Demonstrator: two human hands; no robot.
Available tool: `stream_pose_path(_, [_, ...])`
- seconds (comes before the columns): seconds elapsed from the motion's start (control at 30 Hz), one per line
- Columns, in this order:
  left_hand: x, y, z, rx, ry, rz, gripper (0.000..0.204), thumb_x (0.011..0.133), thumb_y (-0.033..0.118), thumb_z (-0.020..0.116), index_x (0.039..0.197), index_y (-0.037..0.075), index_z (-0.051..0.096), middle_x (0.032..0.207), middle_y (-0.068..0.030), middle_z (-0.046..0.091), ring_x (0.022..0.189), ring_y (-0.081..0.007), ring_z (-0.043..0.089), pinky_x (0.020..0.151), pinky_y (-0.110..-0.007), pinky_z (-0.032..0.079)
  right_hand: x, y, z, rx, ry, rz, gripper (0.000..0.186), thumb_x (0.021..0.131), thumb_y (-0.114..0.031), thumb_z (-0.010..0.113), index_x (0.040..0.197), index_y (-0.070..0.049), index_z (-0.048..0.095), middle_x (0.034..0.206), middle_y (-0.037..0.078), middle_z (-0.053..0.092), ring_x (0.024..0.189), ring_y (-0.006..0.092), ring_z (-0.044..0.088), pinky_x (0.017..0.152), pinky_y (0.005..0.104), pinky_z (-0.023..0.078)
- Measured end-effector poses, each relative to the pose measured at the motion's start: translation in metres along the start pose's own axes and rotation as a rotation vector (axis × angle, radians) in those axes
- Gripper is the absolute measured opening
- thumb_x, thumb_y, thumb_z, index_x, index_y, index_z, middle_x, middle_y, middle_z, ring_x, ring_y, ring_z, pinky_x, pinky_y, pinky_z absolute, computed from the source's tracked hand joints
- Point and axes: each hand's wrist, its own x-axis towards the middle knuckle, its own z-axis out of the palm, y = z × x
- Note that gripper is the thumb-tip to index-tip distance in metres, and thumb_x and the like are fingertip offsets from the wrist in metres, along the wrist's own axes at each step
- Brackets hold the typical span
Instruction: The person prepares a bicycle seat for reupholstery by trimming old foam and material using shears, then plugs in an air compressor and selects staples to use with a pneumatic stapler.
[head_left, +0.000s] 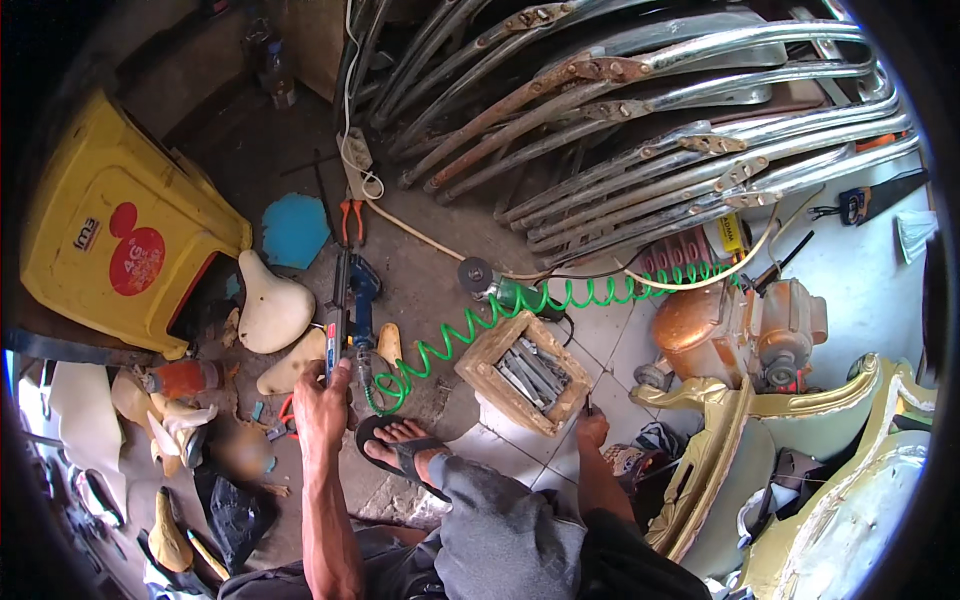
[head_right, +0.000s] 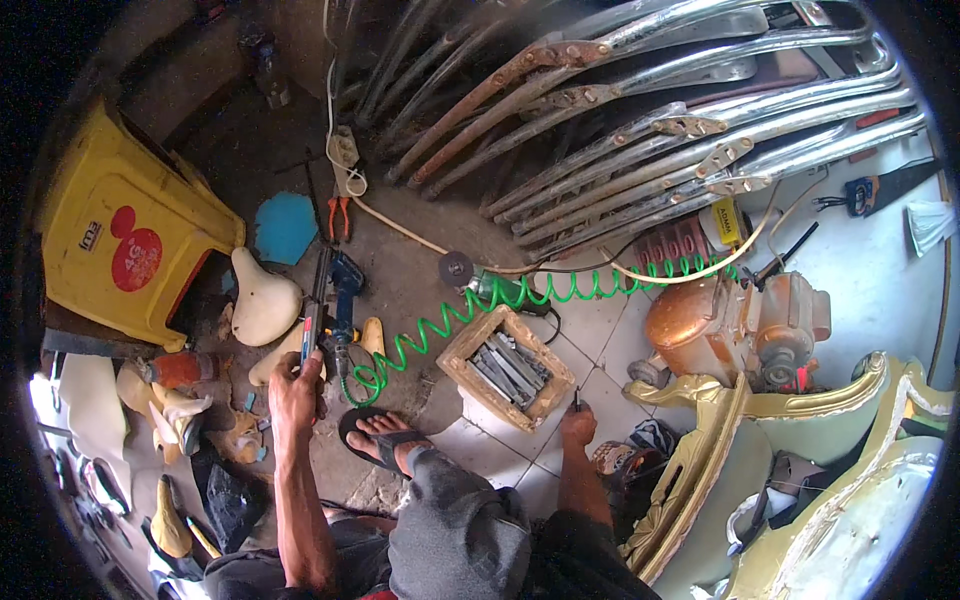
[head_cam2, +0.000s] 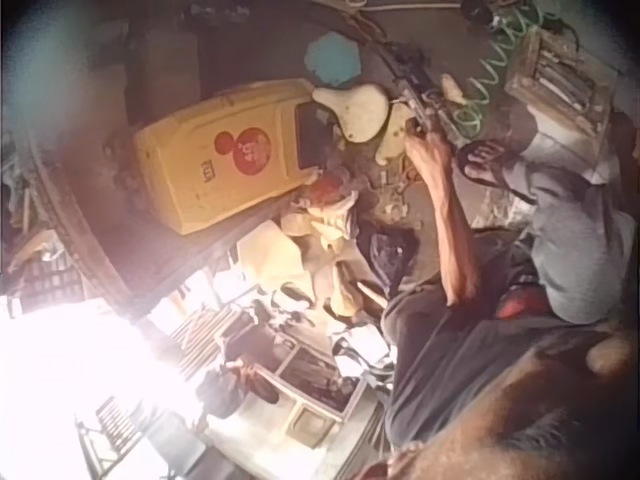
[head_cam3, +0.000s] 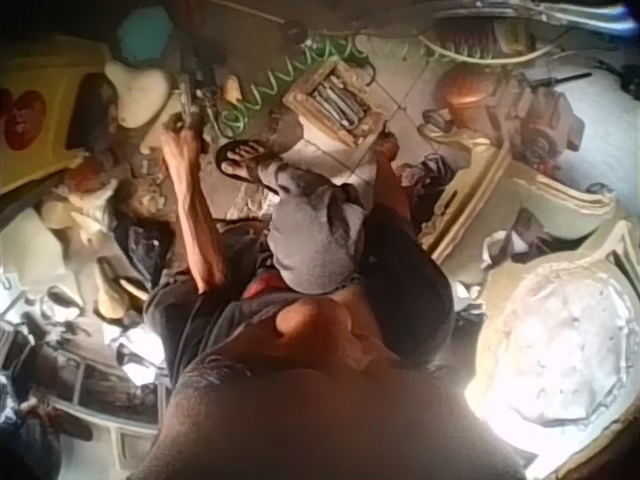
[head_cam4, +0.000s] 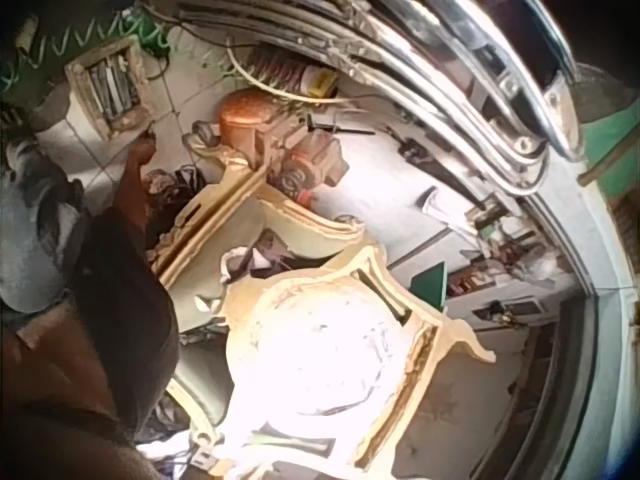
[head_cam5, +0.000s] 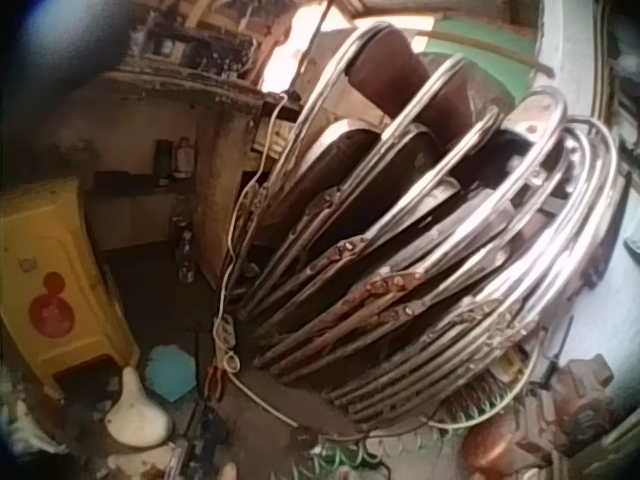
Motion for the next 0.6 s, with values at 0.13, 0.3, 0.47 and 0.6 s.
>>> stream_pose_path(0.13, [-0.008, 0.008, -0.005, -0.074, -0.004, -0.048, 0.039, 0.094, 0.035, 0.066, 0.09, -0.004, 0.064, 0.058, -0.0071, 0.057, 0.047, -0.0167, 0.055, 0.047, -0.034, 0.043, -0.011, 0.002, -0.004, 0.016, -0.101, -0.09, 0.035, 0.084, -0.034, 0.07, 0.107, -0.008, 0.07, 0.103, 0.021, 0.072, 0.1, 0.0402, 0.068, 0.088, 0.0492, 0.053])
stream_pose_path(0.3, [-0.011, 0.013, -0.002, -0.073, -0.005, -0.01, 0.038, 0.094, 0.034, 0.065, 0.092, -0.004, 0.064, 0.058, -0.0068, 0.056, 0.044, -0.0169, 0.055, 0.044, -0.034, 0.043, 0.007, -0.007, -0.048, 0.236, 0.107, -0.353, 0.026, 0.088, -0.022, 0.067, 0.107, -0.006, 0.07, 0.089, 0.02, 0.073, 0.084, 0.0328, 0.072, 0.077, 0.0398, 0.056])
stream_pose_path(0.47, [-0.015, 0.009, -0.004, -0.008, 0.038, 0.016, 0.038, 0.092, 0.034, 0.067, 0.095, -0.004, 0.065, 0.059, -0.0101, 0.059, 0.047, -0.0198, 0.058, 0.048, -0.037, 0.045, -0.088, -0.115, -0.138, 0.22, -0.153, -0.535, 0.026, 0.086, -0.028, 0.07, 0.102, -0.007, 0.072, 0.096, 0.018, 0.071, 0.09, 0.0362, 0.069, 0.078, 0.0473, 0.054])
stream_pose_path(0.6, [-0.015, 0.004, 0.0, 0.036, 0.04, 0.043, 0.037, 0.089, 0.034, 0.068, 0.094, -0.003, 0.066, 0.061, -0.0137, 0.061, 0.056, -0.0227, 0.062, 0.057, -0.04, 0.046, -0.102, -0.122, -0.124, -0.1, -0.073, -0.67, 0.029, 0.082, -0.029, 0.074, 0.103, -0.01, 0.076, 0.115, 0.018, 0.063, 0.11, 0.0382, 0.061, 0.086, 0.0539, 0.05])
